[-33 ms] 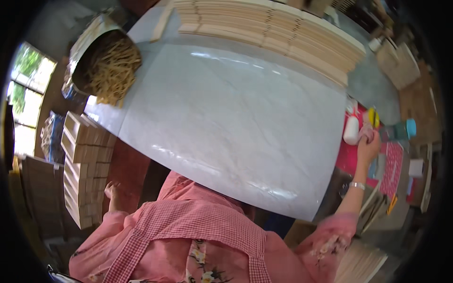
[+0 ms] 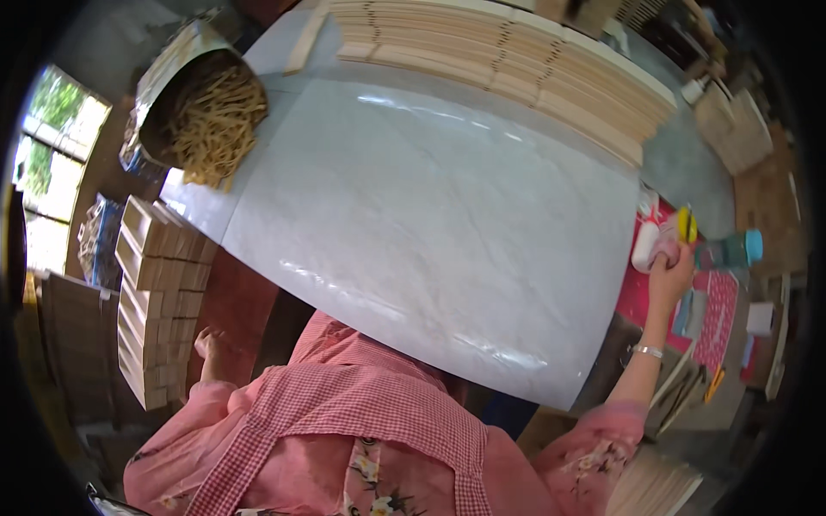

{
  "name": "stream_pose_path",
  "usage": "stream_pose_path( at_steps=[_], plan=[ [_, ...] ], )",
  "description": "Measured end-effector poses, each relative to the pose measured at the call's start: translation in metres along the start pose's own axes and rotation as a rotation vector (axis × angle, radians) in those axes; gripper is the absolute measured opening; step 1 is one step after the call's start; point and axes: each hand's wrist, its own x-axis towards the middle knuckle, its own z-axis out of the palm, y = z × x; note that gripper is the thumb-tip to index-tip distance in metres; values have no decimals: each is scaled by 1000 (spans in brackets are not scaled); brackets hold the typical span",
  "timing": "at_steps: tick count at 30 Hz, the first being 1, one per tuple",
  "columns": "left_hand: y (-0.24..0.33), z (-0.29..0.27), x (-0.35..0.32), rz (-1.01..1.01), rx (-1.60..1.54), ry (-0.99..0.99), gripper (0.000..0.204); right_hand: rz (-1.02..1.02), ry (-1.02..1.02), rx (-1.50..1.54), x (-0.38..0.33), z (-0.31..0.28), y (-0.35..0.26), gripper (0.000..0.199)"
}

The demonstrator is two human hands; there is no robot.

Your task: Assembling wooden boxes by applying glue to wooden slats and securing them with a pneumatic nail gun.

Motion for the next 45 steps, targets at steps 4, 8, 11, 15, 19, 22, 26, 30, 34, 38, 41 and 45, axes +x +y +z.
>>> stream_pose_path(
  at_steps=[4,8,11,15,19,22,26,30,34,38,41,45],
  plan=[
    [-47,4,14,-46,28,-14,29,-356,-149,297,-28,68,-137,32],
    [-14,36,-29,-11,-10,-145,24,-641,-265,451,-84,111,-311,43],
    [-24,52,-23,-11,-223,-234,20,-923,-444,571,-148,78,-435,56],
    [40,58,-50,175,-68,-242,18,-1044,-536,631,-178,78,-475,58],
    [125,74,-63,1033,98,-65,23,-742,-671,638,-116,117,-480,56],
    [193,112,-47,1367,135,-114,32,-779,-392,457,-63,178,-492,61],
    [254,162,0,1557,532,-175,46,-822,-444,265,-14,242,-548,55],
    [262,185,15,1485,517,-203,48,-955,-410,298,11,285,-613,42],
    [262,193,17,1442,503,-244,50,-1020,-358,458,3,277,-665,33],
    [266,185,17,1413,478,-260,51,-1077,-805,125,-91,190,-685,25],
    [264,181,18,1397,459,-264,52,-1195,-556,663,-140,165,-648,29],
    [263,181,16,1420,388,-283,52,-1103,-583,400,-68,222,-663,26]
  ],
)
